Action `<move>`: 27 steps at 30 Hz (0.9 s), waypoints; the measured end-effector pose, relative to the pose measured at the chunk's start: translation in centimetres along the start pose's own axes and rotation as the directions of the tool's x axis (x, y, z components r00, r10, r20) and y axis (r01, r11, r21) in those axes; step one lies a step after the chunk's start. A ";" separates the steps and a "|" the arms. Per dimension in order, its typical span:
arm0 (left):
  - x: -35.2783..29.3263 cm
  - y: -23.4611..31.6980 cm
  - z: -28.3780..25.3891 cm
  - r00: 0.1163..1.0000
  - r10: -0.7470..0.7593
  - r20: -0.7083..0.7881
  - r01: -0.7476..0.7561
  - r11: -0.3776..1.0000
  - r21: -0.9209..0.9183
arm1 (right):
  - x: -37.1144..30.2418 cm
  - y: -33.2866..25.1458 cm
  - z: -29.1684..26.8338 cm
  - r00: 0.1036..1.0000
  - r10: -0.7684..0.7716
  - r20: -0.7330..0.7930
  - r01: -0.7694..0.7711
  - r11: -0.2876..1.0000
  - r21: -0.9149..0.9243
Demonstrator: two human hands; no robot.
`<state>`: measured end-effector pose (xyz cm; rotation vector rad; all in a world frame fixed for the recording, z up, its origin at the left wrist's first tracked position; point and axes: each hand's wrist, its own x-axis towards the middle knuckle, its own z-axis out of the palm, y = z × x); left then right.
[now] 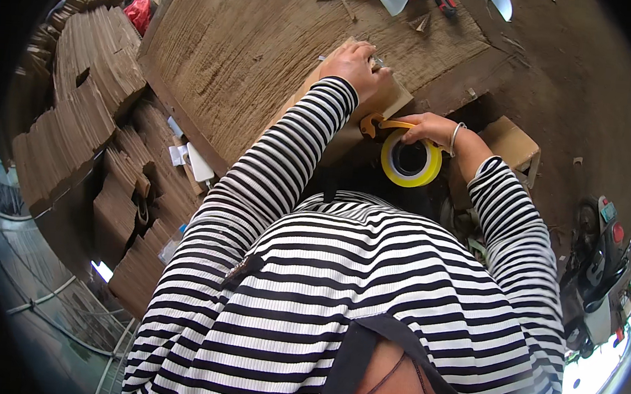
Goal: The person assembles a cardboard box by folding the flaps, applying clear packing tape with a handheld dispenser, and trimming excess tape with a utility knife. The person repeats this process for multiple boxes on a wooden workbench.
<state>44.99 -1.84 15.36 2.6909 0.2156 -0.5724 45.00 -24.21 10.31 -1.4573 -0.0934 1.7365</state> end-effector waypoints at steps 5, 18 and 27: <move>0.0 0.0 -1.0 0.996 -0.033 0.086 0.032 0.999 0.011 | -2.7 0.9 1.6 0.994 0.094 -0.054 -0.108 0.928 -0.357; -6.4 -0.8 7.7 0.707 -0.055 0.705 0.705 0.133 -0.697 | -10.2 2.8 -2.1 0.846 -0.205 -0.492 0.195 0.978 -0.074; -4.2 3.7 -2.8 0.849 0.002 0.528 0.515 -0.222 -0.828 | -10.6 -4.1 -3.8 0.561 -0.730 -0.389 0.515 0.676 -0.527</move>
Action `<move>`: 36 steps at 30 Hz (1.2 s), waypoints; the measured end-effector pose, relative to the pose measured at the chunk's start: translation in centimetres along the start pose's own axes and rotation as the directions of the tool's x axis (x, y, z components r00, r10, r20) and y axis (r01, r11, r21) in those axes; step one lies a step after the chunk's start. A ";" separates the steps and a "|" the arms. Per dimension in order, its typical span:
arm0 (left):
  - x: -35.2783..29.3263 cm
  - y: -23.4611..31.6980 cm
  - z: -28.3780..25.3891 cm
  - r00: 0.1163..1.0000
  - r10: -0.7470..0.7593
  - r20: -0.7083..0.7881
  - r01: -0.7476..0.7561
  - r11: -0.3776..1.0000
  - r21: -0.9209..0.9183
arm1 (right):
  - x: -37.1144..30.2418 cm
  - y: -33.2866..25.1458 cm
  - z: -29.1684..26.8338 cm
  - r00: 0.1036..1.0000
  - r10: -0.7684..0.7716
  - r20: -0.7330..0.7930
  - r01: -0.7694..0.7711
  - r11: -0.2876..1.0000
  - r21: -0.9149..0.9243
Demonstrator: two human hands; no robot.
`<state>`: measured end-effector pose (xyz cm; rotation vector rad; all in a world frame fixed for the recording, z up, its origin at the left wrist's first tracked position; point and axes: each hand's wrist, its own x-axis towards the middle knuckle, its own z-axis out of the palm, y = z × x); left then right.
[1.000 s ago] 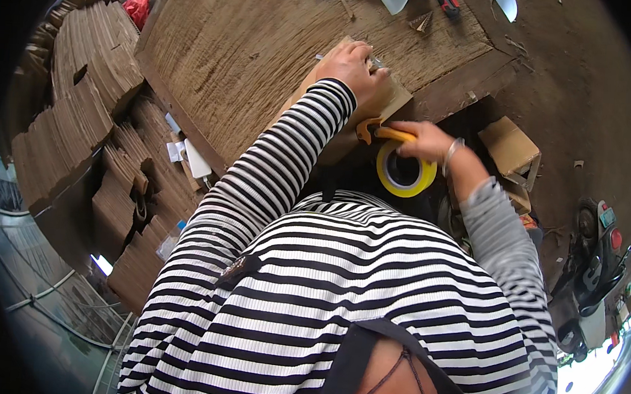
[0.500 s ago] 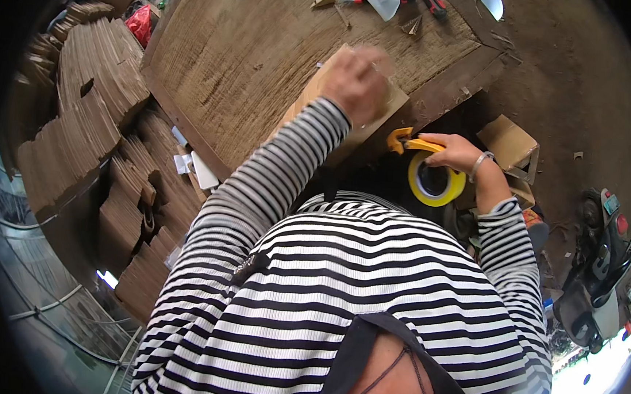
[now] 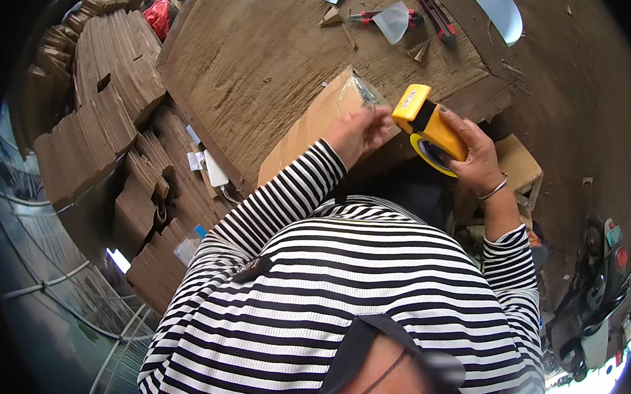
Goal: The person assembles a cardboard box by folding the flaps, applying clear packing tape with a handheld dispenser, and trimming excess tape with a utility knife. The person repeats this process for multiple boxes on a wooden workbench.
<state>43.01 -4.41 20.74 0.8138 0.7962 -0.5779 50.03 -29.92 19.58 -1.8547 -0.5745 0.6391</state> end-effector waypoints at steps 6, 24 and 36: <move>0.2 5.8 0.1 0.990 0.135 -0.050 -0.139 0.987 -0.078 | 6.7 -2.2 -2.0 0.964 -0.249 0.096 0.264 0.941 -0.213; -1.2 8.0 0.6 0.936 0.182 -0.302 -0.277 0.909 -0.310 | 14.0 -4.2 -2.7 0.864 -0.419 0.278 0.456 0.886 -0.082; -0.1 2.8 -9.9 0.641 0.180 -0.746 -0.174 0.981 0.088 | 15.3 3.0 -2.2 0.811 -0.006 0.586 -0.174 0.952 0.252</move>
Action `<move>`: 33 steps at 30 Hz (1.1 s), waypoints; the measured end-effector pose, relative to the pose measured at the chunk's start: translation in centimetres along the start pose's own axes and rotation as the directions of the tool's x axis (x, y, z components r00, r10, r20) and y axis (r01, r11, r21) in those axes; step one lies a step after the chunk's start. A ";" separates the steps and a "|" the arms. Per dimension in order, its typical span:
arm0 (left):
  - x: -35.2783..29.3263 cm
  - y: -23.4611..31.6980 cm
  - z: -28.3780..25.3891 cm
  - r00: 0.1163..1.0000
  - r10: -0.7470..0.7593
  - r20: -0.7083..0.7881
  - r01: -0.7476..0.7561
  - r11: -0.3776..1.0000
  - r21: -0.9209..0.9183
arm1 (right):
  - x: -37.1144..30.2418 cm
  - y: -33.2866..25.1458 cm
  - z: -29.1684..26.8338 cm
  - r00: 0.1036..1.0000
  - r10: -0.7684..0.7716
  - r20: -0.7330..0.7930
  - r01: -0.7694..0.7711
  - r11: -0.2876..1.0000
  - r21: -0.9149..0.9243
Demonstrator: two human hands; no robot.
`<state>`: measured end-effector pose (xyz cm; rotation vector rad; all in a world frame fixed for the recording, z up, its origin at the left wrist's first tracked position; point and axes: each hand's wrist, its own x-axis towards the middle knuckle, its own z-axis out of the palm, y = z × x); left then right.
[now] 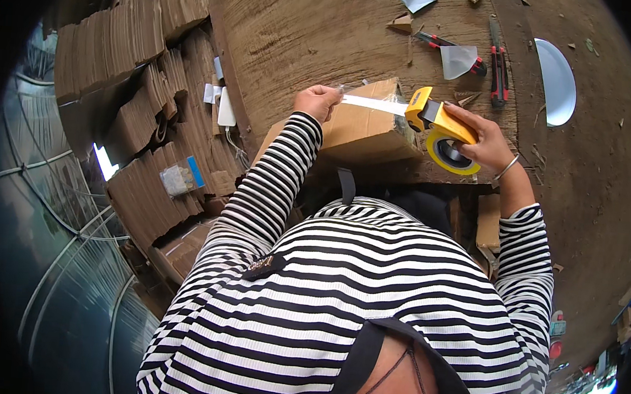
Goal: The person assembles a cardboard box by folding the flaps, applying clear packing tape with a handheld dispenser, and trimming excess tape with a utility knife. The person repeats this process for multiple boxes on a wooden workbench.
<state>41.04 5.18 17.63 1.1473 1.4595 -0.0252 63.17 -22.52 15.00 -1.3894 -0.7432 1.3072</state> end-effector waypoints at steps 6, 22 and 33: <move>2.2 -2.8 -0.4 0.978 0.081 -0.193 0.012 0.899 0.438 | 2.5 1.7 -0.2 0.992 0.102 0.073 -0.104 0.994 0.018; -0.9 -4.9 -4.5 0.834 0.005 0.552 -0.546 0.159 0.823 | 2.6 3.7 1.0 0.987 0.127 0.097 -0.137 0.985 0.104; -2.2 -1.7 6.2 0.451 0.391 0.802 -0.873 0.008 0.487 | -1.0 7.3 2.5 0.974 0.219 0.056 -0.226 0.942 0.249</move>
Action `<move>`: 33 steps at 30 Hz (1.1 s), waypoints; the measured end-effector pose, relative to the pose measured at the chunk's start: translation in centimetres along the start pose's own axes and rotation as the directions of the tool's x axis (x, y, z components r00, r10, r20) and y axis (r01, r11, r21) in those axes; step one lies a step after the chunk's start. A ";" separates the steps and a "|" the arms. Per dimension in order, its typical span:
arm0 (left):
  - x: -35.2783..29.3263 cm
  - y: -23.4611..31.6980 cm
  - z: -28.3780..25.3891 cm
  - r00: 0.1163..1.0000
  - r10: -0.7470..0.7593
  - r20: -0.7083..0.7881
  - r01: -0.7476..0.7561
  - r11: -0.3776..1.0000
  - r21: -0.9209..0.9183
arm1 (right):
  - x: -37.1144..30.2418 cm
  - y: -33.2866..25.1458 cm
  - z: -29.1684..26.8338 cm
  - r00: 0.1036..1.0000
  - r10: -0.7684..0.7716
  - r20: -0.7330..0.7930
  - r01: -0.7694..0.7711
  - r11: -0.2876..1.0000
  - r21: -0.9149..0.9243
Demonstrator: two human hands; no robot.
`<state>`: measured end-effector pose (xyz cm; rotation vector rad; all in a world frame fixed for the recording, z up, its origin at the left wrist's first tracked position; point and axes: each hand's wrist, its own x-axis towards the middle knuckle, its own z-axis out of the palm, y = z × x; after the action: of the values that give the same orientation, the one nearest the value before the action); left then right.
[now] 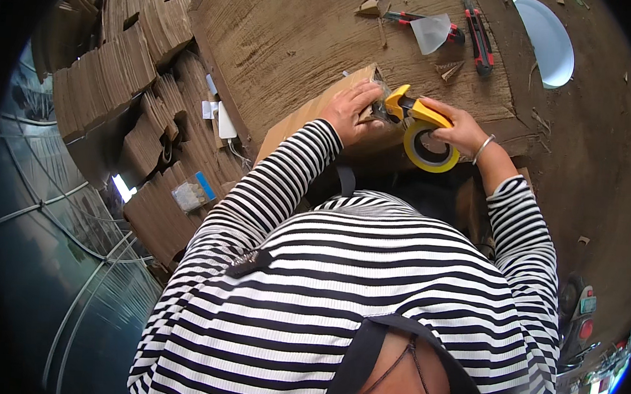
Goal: The person assembles a cardboard box by folding the flaps, applying clear packing tape with a handheld dispenser, and trimming excess tape with a utility knife. The person repeats this process for multiple boxes on a wooden workbench.
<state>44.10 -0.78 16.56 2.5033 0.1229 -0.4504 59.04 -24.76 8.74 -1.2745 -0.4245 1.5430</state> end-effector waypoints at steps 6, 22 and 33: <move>0.4 0.6 -0.3 1.000 0.012 -0.006 -0.012 1.000 -0.007 | -6.5 2.4 2.2 0.987 -0.054 -0.153 0.057 0.998 0.017; 0.3 -0.1 0.7 0.998 -0.022 -0.064 0.028 0.995 0.097 | -12.7 4.4 14.8 0.920 0.285 -0.270 -0.318 0.944 -0.088; -1.3 -2.2 1.6 0.998 -0.070 0.004 0.070 0.997 -0.037 | -2.9 4.0 21.9 0.897 0.403 -0.183 -0.442 0.785 -0.434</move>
<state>42.05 0.16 14.62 2.4681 0.2162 -0.4758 37.71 -21.65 15.17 -1.9072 -0.5002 1.8197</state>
